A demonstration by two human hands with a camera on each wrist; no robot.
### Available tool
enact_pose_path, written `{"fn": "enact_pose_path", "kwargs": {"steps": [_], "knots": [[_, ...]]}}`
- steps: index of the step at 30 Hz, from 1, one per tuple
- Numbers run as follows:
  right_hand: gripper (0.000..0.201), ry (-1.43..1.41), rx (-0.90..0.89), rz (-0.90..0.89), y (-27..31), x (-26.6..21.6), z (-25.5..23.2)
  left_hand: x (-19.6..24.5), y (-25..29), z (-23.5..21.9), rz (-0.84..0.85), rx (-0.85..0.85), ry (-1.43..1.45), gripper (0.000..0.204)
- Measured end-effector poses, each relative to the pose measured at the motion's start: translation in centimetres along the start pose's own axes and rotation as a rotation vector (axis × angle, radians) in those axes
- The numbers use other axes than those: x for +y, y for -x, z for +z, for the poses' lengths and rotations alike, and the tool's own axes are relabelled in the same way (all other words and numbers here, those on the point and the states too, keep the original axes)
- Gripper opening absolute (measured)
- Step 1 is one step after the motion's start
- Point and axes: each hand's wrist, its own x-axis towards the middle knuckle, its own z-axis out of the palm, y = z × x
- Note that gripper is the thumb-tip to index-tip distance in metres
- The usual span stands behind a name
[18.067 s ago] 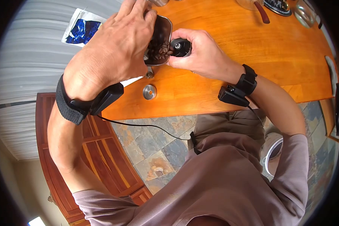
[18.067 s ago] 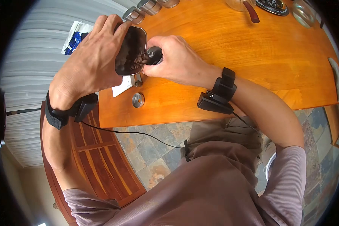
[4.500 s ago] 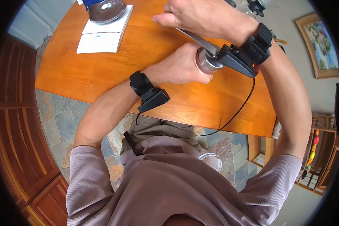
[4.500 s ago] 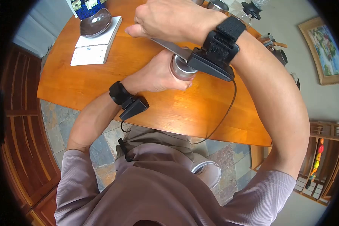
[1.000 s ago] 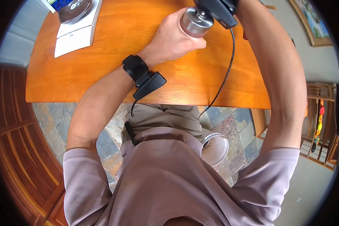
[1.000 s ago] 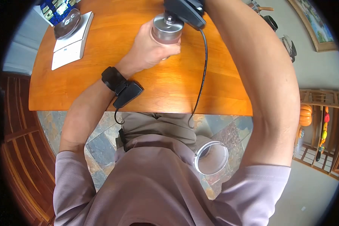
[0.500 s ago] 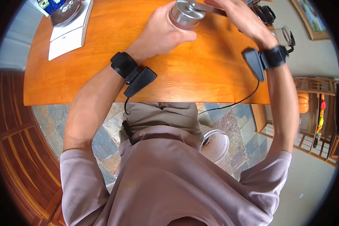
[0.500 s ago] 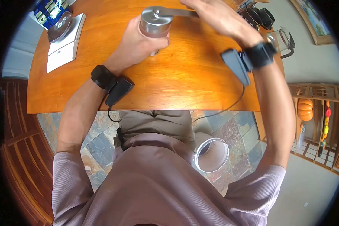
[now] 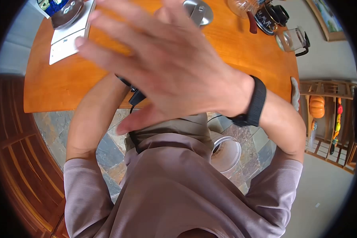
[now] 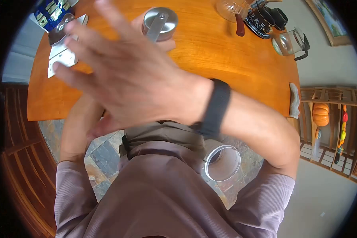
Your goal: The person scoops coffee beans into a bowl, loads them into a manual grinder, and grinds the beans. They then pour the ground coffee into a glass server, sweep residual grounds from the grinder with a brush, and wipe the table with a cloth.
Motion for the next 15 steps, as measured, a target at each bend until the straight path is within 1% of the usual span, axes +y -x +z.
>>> {"fn": "enact_pose_path", "kwargs": {"steps": [1, 2, 3, 4, 5, 6, 7, 8, 9, 10, 11, 12, 13, 14, 15], "knots": [[0.111, -0.011, 0.01, -0.043, -1.1, -0.4, 0.7, -0.4, 0.9, -1.4, 0.012, -0.003, -0.016, 0.033], [0.111, -0.023, 0.021, -0.087, -2.2, -0.2, 1.4, 1.9, 6.1, -3.0, 0.023, -0.004, -0.032, 0.032], [0.111, -0.036, 0.03, -0.132, -4.0, 0.6, 2.9, 0.5, 4.4, -2.7, 0.034, -0.005, -0.048, 0.032], [0.11, -0.047, 0.041, -0.178, -4.0, 2.2, 3.0, -1.3, 1.5, -1.2, 0.047, -0.006, -0.065, 0.031], [0.11, -0.059, 0.051, -0.224, -4.2, 2.2, 2.9, -2.7, 0.1, -1.4, 0.059, -0.006, -0.082, 0.03], [0.106, -0.191, -0.026, -0.209, -5.2, 2.8, 1.5, -3.5, -0.7, -1.8, 0.069, -0.005, -0.098, 0.03], [0.106, -0.191, -0.025, -0.209, -5.6, 3.0, 1.4, -4.4, -1.4, -0.9, 0.08, -0.005, -0.113, 0.029], [0.105, -0.058, -0.104, -0.178, -6.0, 3.1, 1.4, -5.2, -2.3, -0.5, 0.091, -0.005, -0.13, 0.029], [0.106, 0.075, -0.183, -0.144, -6.6, 3.3, 1.4, -5.6, -1.7, -0.7, 0.1, -0.006, -0.147, 0.028], [0.106, 0.074, -0.183, -0.143, -7.9, 3.8, 1.4, -6.4, -2.4, -0.3, 0.11, -0.007, -0.162, 0.028], [0.106, 0.068, -0.463, -0.014, -10.0, 4.2, 0.9, -7.0, -2.3, -0.5, 0.118, -0.006, -0.176, 0.027], [0.107, 0.059, -0.741, 0.116, -11.2, 4.7, 0.8, -4.6, -2.7, -0.2, 0.022, 0.017, -0.365, 0.027], [0.109, 0.085, -0.699, 0.15, -11.0, 5.4, 1.4, -2.2, -3.2, 0.5, -0.076, 0.039, -0.555, 0.026], [0.106, 0.097, -0.822, 0.246, -11.4, 5.8, 0.9, -2.5, -3.7, 0.8, 0.195, 0.091, -0.47, 0.025], [0.106, 0.088, -0.827, 0.25, -11.4, 6.3, 1.0, -2.7, -3.9, 0.6, 0.388, 0.002, -0.662, 0.027]]}}
